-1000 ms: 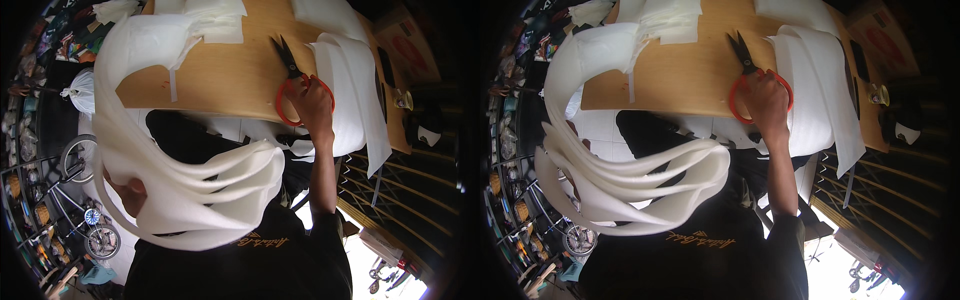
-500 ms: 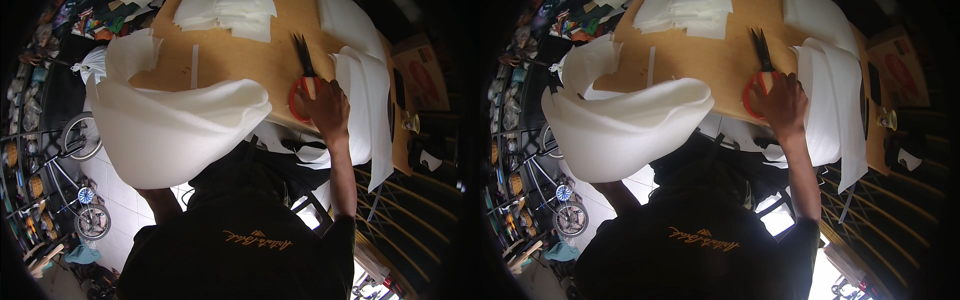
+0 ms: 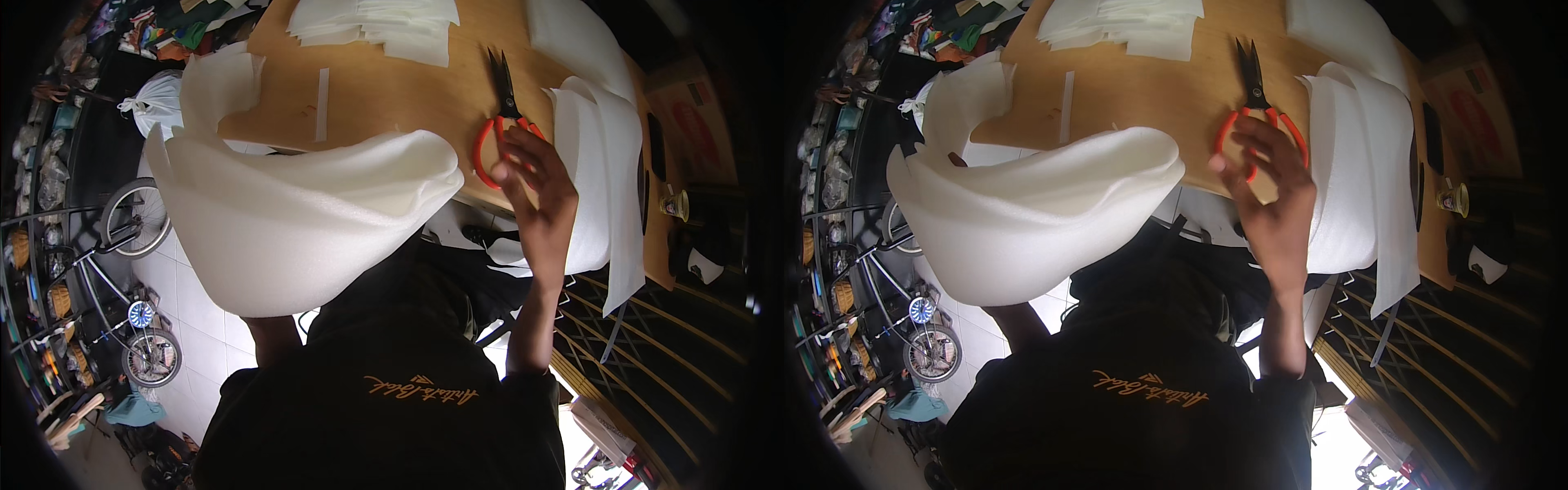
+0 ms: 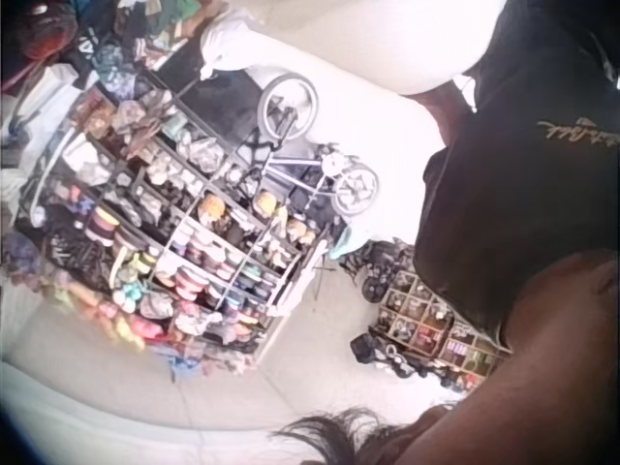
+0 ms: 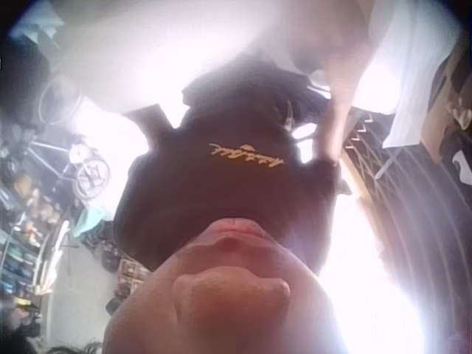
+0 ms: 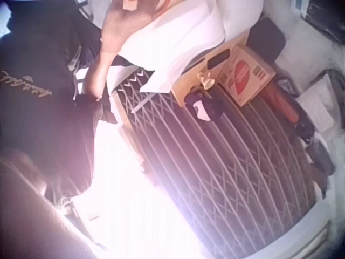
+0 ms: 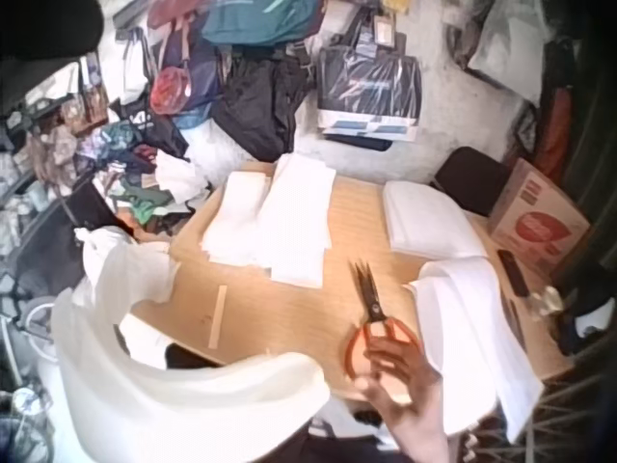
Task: The person cuts pieces of white foam padding using shears.
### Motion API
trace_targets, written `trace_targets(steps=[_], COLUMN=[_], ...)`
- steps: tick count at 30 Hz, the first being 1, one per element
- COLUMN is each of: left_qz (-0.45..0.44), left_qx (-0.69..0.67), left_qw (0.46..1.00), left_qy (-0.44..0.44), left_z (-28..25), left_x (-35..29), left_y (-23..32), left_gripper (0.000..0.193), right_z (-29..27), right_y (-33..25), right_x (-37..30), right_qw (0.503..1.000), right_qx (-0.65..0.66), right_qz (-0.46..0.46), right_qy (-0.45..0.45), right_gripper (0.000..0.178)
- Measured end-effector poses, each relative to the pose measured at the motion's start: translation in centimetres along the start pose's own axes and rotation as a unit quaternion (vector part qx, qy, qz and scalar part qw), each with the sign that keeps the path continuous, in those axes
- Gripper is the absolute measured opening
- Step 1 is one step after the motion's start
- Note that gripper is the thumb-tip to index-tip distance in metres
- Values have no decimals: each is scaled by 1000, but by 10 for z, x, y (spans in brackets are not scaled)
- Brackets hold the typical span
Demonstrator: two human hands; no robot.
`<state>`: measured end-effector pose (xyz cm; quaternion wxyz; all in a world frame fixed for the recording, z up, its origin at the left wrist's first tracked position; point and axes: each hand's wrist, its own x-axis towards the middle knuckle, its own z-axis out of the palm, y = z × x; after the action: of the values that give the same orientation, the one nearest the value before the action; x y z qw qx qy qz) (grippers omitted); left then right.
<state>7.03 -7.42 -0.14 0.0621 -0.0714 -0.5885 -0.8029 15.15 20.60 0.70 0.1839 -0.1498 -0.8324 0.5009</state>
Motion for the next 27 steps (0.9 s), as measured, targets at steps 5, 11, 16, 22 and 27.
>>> trace_targets(steps=[5, 11, 16, 22, 27], left_qz=[-2, 8, 20, 8, 74], left_qx=[-16, -43, -67, -80, 319], left_qw=[1000, 998, 996, 994, 944], left_qy=[9, 35, 62, 78, 29], left_z=[0, 7, 10, 5, -5], left_x=[-8, -29, -50, -70, -80], left_y=[-14, -24, -28, -46, -60], left_gripper=[49, 50, 52, 53, 47], right_z=[48, 91, 107, 110, 109], right_y=[16, 1, -24, -23, -3], right_x=[-43, -93, -80, -67, -75], right_qw=[894, 689, 636, 645, 676], right_qx=[429, 662, 725, 730, 713], right_qz=[95, 201, 173, 203, 180], right_qy=[-92, -214, -201, -101, -49], right_gripper=[119, 126, 100, 53, 44])
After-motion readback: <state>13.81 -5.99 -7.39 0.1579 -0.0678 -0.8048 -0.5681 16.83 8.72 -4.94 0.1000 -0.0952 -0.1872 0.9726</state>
